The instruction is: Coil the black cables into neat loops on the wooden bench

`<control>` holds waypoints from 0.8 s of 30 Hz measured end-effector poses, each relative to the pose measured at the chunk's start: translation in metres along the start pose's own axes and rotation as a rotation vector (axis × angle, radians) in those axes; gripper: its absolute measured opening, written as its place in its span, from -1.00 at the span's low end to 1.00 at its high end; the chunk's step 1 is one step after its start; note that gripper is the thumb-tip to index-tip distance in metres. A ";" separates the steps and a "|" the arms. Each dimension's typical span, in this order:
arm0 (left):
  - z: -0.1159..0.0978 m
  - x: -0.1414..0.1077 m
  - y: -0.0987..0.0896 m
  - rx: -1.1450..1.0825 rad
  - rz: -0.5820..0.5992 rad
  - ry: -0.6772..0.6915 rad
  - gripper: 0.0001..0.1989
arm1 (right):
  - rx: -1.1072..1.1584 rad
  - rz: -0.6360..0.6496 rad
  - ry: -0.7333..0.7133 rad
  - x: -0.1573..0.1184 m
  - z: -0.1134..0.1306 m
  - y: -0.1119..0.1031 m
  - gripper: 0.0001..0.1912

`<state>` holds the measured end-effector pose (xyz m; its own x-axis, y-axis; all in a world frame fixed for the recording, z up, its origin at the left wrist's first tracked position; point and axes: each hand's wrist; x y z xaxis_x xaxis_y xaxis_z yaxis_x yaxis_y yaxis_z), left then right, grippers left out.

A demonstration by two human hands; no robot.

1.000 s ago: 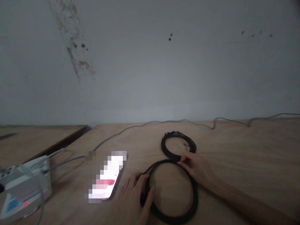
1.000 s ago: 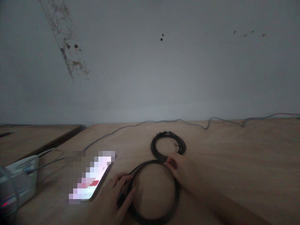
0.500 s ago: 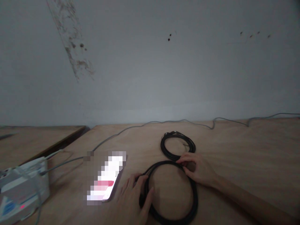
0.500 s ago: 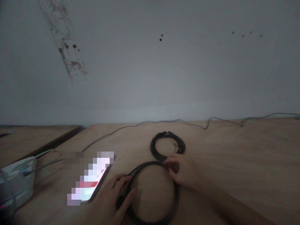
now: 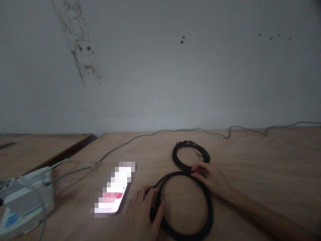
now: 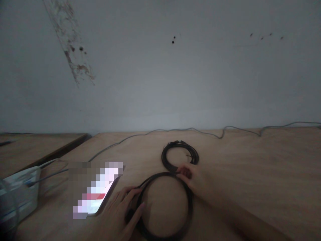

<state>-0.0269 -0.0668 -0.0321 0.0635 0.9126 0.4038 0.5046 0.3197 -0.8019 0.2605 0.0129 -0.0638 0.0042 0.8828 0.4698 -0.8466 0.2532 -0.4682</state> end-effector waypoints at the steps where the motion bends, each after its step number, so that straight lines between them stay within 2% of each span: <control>1: 0.000 0.000 0.000 0.005 -0.004 0.000 -0.61 | 0.010 -0.002 0.007 0.000 0.001 0.001 -0.90; 11: 0.000 0.002 -0.002 0.007 0.041 -0.015 -0.62 | 0.233 -0.120 0.108 -0.001 0.007 0.003 -0.79; 18: -0.001 0.003 -0.004 0.016 0.063 -0.045 -0.60 | 0.342 -0.370 0.176 0.005 0.010 -0.001 -0.66; 24: 0.002 0.002 -0.004 0.035 0.063 -0.034 -0.59 | 0.371 -0.506 0.221 0.011 -0.001 -0.007 -0.65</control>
<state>-0.0306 -0.0654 -0.0293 0.0643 0.9391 0.3375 0.4702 0.2698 -0.8403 0.2671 0.0212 -0.0554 0.5244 0.7613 0.3814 -0.8386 0.5393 0.0766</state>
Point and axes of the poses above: each hand's wrist, its own x-axis towards the middle knuckle, its own y-axis out of the palm, z = x × y, and after that the axes turned 12 degrees about -z, right-handed
